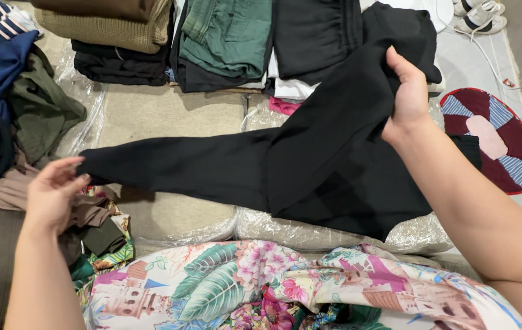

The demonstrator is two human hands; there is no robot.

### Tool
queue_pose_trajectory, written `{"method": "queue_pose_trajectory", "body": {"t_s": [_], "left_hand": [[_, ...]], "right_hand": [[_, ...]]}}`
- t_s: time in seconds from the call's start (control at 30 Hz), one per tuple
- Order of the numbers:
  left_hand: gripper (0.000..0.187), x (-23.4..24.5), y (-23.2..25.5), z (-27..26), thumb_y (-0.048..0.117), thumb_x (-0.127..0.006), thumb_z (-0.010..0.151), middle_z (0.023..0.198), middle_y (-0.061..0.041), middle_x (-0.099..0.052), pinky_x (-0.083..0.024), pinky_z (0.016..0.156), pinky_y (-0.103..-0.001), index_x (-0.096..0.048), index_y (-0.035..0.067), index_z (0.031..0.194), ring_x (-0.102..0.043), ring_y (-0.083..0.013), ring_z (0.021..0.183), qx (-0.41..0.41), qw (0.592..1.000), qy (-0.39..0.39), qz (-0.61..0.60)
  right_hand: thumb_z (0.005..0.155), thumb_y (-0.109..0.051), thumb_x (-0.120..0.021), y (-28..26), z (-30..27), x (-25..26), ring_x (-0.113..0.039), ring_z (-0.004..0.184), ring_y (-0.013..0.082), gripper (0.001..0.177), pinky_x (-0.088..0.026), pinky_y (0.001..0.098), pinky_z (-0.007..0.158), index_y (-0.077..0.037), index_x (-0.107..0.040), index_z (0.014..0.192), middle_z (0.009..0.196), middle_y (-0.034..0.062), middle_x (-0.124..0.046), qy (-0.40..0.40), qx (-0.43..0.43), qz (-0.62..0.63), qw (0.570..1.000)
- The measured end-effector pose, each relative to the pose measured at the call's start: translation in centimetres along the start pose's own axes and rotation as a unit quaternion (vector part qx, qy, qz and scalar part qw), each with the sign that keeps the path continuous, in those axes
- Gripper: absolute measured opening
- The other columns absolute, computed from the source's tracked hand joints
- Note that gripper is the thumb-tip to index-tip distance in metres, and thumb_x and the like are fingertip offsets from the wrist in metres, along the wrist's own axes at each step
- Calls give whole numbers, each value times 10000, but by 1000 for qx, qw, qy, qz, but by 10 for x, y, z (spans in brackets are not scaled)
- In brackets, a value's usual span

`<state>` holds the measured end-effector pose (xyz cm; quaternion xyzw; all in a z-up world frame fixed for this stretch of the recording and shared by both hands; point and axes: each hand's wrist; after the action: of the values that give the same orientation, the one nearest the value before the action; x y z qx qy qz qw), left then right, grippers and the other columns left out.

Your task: The person folds a pink and blue patterned top, a pair of black pants, a pair of blue shorts, and a brown garment by hand on a flat surface.

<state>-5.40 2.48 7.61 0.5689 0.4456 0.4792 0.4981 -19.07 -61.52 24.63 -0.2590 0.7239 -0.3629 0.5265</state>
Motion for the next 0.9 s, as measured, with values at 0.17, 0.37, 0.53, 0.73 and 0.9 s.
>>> {"method": "queue_pose_trajectory", "body": {"t_s": [0.17,0.37,0.53,0.73,0.9], "left_hand": [[757,-2,-32,-8,-183,-555,837,1178,-147,-720,-455,671,-372,-681,147,1506,-583,-275,843,201,971,-113,60],[363,-34,-28,21,-30,-669,1027,1268,-131,-691,-541,917,-291,-684,-31,1389,-650,-166,1057,128,991,-36,33],[888,-25,4,47,-141,-630,830,1366,-55,-650,-506,913,-296,-447,194,1632,-626,-164,1111,81,991,-43,95],[930,-6,27,58,-107,-794,780,1619,-195,-407,-476,1007,-347,-405,67,1606,-543,-248,1294,-93,933,-93,334],[653,-66,52,42,191,-755,952,1647,-183,-404,-522,1030,-428,-505,69,1543,-618,-336,1259,-95,908,78,400]], "right_hand": [[1053,-420,-525,10,0,-10,-695,1156,267,427,-544,417,1091,-56,-699,1193,1217,99,-740,-13,-32,-10,999],[1074,-426,-510,20,0,-16,-684,1160,275,438,-534,423,1096,-49,-689,1208,1226,107,-731,-40,-49,-8,998],[1087,-432,-500,15,0,-7,-682,1176,274,455,-529,421,1108,-42,-683,1233,1244,110,-724,-48,-35,-19,998],[1107,-416,-518,-9,1,2,-683,1234,271,444,-531,427,1153,-43,-677,1290,1301,109,-721,-36,9,-38,999],[1049,-403,-536,-8,0,-36,-715,1119,267,423,-567,421,1064,-44,-698,1203,1187,110,-745,-53,-6,-27,998]]}}
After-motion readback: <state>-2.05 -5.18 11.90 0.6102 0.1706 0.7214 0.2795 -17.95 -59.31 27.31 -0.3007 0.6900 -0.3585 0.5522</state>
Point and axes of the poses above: each hand's wrist, its own z-axis towards the middle knuckle, its own x-axis out of the back of the hand, y = z × x
